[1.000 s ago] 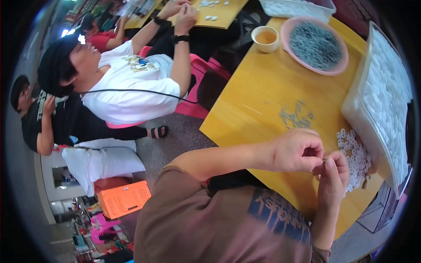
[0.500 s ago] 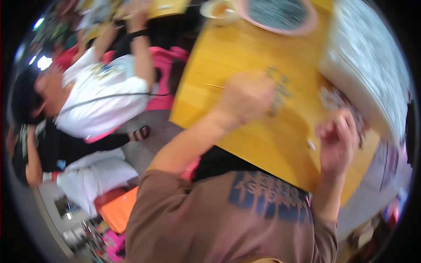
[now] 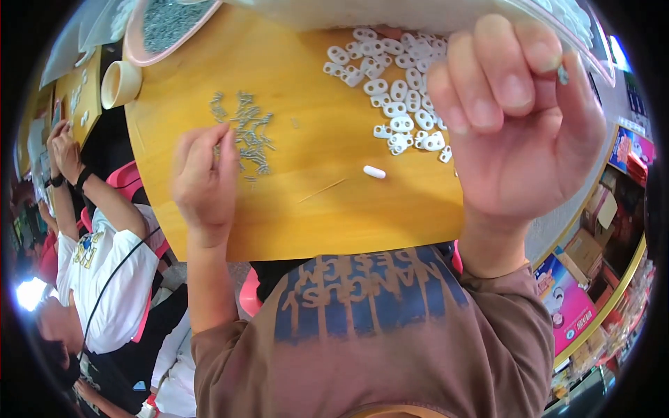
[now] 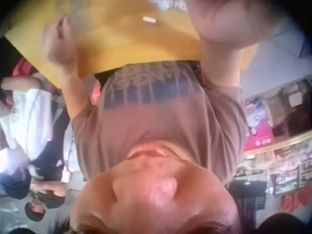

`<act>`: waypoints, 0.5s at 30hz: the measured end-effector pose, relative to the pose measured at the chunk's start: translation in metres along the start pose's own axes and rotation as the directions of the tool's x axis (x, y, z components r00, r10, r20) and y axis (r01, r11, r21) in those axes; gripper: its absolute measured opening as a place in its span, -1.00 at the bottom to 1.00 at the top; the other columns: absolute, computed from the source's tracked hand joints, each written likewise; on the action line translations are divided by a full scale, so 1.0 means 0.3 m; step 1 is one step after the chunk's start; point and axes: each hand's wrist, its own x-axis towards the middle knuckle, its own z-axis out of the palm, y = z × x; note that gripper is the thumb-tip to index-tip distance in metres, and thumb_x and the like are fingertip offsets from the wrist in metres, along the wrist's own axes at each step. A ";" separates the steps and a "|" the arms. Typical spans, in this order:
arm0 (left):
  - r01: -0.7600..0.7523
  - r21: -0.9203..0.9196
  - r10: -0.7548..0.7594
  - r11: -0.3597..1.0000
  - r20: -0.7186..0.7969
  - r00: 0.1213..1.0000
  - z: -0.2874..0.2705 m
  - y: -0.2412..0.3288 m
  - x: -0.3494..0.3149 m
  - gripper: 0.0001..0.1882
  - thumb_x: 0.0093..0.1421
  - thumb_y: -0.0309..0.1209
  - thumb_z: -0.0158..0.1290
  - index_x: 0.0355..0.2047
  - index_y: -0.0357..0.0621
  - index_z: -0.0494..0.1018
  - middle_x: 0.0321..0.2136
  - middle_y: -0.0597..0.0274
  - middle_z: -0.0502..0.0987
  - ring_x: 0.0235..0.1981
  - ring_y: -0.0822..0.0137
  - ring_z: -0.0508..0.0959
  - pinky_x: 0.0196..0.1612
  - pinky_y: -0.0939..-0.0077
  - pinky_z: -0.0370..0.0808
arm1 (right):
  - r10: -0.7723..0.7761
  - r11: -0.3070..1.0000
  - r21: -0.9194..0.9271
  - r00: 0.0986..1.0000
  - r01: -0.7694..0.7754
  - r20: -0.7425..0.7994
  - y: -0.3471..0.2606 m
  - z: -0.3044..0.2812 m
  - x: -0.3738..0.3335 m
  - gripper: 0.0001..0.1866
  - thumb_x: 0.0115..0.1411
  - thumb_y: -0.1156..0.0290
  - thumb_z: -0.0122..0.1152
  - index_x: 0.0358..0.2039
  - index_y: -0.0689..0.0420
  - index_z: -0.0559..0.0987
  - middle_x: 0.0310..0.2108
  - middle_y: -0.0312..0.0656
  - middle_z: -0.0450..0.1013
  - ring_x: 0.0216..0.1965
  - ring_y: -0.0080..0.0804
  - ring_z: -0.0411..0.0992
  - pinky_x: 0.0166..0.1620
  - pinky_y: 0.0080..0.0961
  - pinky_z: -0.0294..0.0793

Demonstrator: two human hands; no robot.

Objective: Assembling small plastic cord locks by inserting springs and buttons into the housing using a thin metal rod for alignment.

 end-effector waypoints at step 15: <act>-0.310 -0.290 0.371 0.905 0.187 0.910 0.148 0.268 0.052 -0.78 -0.18 -0.51 0.16 -0.45 -0.15 0.44 -0.53 0.22 0.41 -0.56 0.20 0.43 -0.54 0.41 0.33 | 0.083 0.984 -0.148 0.988 -0.102 -0.128 -0.010 -0.038 -0.015 -0.78 0.16 0.30 -0.17 -0.38 0.16 0.39 -0.55 -0.31 0.27 -0.55 -0.57 0.21 -0.43 -0.63 0.25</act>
